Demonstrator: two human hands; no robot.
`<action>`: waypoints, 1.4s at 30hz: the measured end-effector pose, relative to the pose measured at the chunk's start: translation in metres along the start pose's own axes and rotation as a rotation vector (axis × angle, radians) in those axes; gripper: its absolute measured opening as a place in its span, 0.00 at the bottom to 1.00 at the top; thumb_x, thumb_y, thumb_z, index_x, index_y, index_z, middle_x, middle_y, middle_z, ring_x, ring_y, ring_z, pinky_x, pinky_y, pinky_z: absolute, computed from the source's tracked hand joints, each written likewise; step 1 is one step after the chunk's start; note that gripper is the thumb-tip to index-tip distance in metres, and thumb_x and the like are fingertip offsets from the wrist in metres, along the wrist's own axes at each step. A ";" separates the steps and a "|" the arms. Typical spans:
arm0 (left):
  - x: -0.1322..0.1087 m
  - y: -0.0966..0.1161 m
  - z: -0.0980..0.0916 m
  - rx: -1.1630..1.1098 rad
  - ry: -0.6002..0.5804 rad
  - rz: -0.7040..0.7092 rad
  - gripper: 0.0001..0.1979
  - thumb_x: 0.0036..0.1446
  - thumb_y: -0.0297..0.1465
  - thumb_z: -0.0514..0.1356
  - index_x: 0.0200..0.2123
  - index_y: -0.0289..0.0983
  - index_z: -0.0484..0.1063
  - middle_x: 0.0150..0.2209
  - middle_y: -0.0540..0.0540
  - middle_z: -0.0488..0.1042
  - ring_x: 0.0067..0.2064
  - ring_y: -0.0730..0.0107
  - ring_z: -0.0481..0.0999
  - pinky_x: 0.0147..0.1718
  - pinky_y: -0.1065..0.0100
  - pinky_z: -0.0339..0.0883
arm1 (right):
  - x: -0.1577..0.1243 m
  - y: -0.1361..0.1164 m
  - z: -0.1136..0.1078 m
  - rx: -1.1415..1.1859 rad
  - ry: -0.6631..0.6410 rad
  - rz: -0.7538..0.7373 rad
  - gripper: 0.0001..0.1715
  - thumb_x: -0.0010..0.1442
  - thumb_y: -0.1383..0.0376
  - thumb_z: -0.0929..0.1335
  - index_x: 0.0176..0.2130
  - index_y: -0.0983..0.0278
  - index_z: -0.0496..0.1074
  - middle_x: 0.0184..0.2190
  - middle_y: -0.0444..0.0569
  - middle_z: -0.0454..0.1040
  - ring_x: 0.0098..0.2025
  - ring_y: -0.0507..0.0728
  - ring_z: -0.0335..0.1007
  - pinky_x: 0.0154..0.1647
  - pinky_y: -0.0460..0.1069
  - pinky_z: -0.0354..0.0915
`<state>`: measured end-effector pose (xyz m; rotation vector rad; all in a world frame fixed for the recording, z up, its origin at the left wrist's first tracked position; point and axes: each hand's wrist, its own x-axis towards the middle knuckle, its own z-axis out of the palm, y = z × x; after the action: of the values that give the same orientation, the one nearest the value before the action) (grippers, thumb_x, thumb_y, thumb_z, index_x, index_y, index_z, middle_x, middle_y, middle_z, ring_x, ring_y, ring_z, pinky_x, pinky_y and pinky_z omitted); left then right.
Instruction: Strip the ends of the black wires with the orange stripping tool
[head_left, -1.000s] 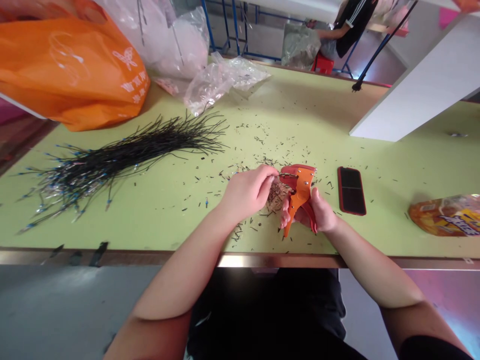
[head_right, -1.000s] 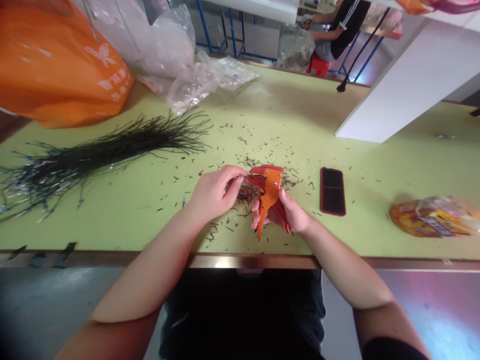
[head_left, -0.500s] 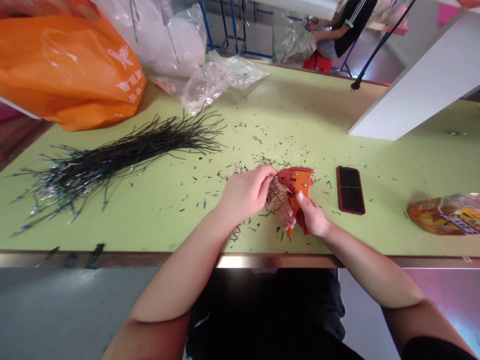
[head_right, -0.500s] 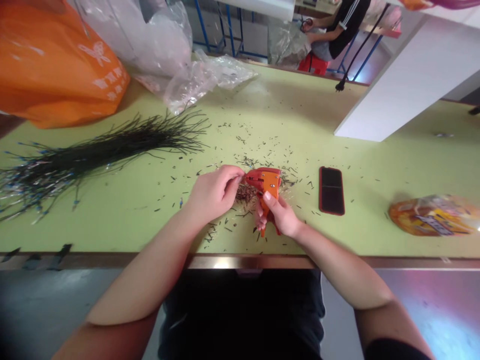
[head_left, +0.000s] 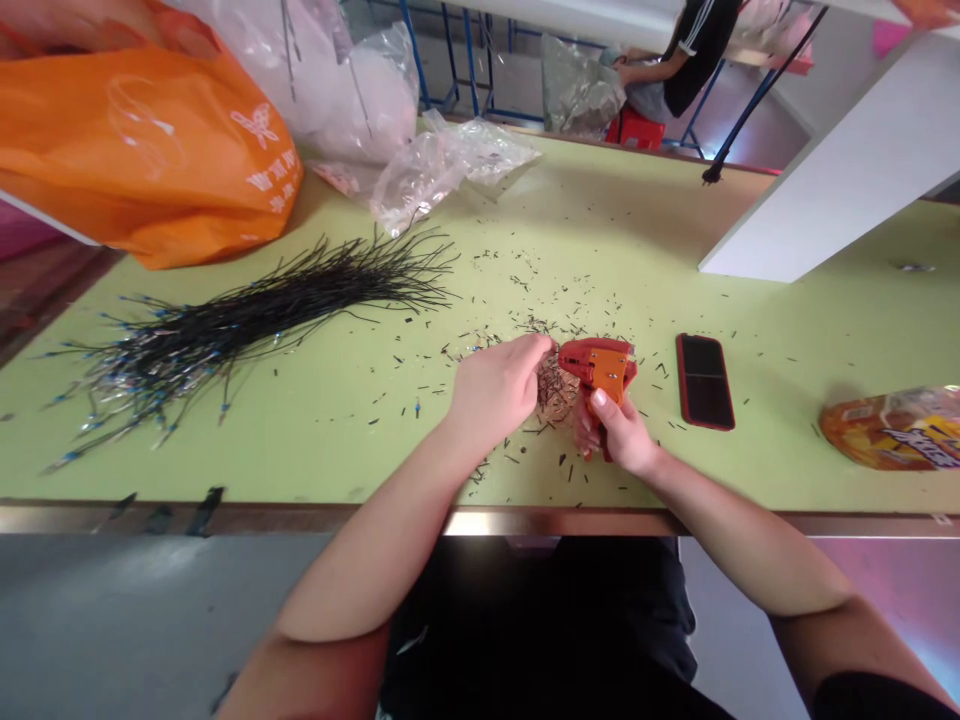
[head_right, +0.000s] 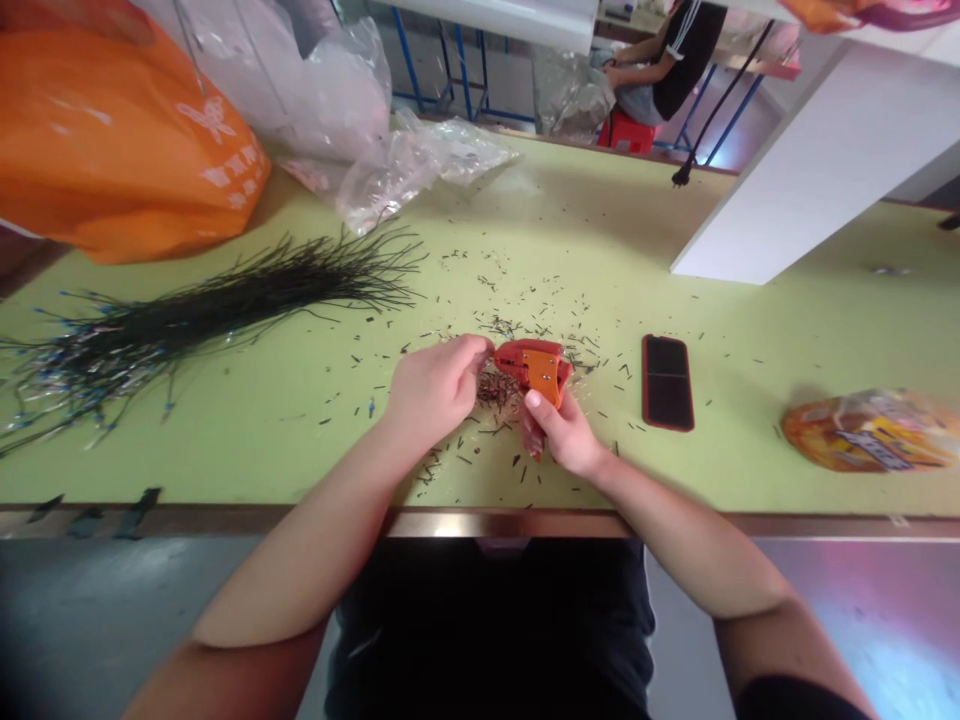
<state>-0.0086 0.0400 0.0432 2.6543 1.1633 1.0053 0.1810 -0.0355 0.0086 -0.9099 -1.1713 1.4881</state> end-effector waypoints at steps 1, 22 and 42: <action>0.000 0.001 0.000 -0.009 0.004 -0.005 0.18 0.61 0.16 0.51 0.45 0.39 0.75 0.34 0.48 0.83 0.31 0.68 0.79 0.25 0.68 0.57 | -0.001 0.000 0.000 -0.007 -0.013 -0.009 0.36 0.68 0.34 0.68 0.26 0.58 0.65 0.15 0.36 0.58 0.14 0.50 0.53 0.15 0.48 0.58; 0.001 0.008 0.000 -0.042 0.153 -0.071 0.11 0.73 0.29 0.55 0.44 0.38 0.79 0.31 0.48 0.84 0.29 0.72 0.78 0.28 0.68 0.61 | -0.003 -0.017 -0.018 -0.049 0.039 -0.031 0.22 0.67 0.45 0.74 0.46 0.60 0.77 0.40 0.50 0.79 0.40 0.59 0.79 0.43 0.56 0.77; -0.009 0.036 0.004 -0.047 0.257 0.174 0.07 0.70 0.25 0.59 0.37 0.38 0.74 0.27 0.53 0.80 0.26 0.73 0.77 0.24 0.67 0.59 | -0.005 0.013 -0.023 -0.080 0.198 -0.062 0.33 0.67 0.34 0.67 0.51 0.57 0.74 0.43 0.53 0.82 0.56 0.69 0.81 0.56 0.66 0.80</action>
<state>0.0121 0.0096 0.0465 2.6862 0.9436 1.4196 0.2006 -0.0357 -0.0094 -1.0408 -1.1092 1.2781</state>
